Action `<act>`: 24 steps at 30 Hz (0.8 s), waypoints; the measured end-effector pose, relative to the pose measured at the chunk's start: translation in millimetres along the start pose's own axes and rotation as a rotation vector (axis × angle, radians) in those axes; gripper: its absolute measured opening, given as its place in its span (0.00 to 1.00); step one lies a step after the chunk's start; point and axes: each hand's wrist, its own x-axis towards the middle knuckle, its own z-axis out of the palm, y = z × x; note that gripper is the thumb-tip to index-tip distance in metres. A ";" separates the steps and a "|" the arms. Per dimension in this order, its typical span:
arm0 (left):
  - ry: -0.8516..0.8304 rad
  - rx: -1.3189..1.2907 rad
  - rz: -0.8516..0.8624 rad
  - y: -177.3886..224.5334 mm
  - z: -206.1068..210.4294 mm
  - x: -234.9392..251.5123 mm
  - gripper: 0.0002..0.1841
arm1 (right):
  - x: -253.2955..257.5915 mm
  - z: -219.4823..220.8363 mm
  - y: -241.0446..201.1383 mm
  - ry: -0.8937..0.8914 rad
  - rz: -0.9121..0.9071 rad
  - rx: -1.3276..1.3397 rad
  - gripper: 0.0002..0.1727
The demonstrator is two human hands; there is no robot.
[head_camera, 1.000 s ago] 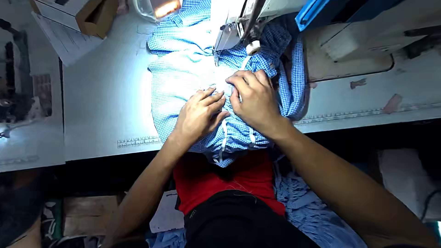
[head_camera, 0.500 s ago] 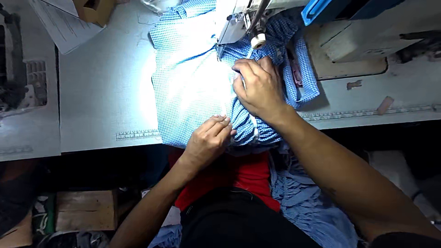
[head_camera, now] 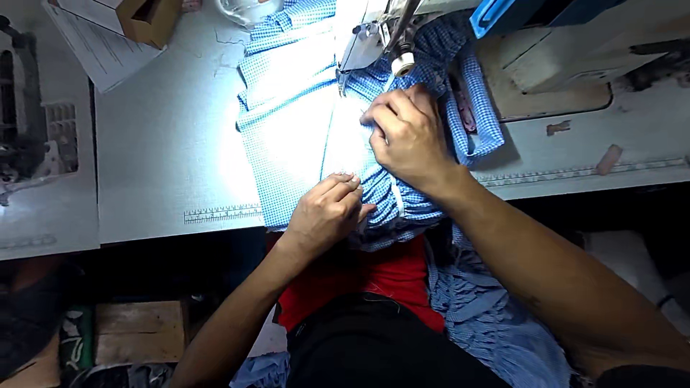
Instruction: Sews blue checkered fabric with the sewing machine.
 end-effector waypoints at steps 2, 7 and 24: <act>-0.008 -0.008 -0.006 -0.8 -0.5 1.0 0.15 | -2.3 1.3 2.0 0.029 -0.011 -0.012 0.16; -0.028 -0.004 -0.019 -2.9 -3.3 4.0 0.16 | -3.3 -2.4 2.1 -0.027 -0.011 -0.044 0.19; -0.066 -0.007 -0.025 -8.4 -6.6 8.2 0.15 | -1.2 -2.9 -0.7 -0.024 -0.007 -0.050 0.20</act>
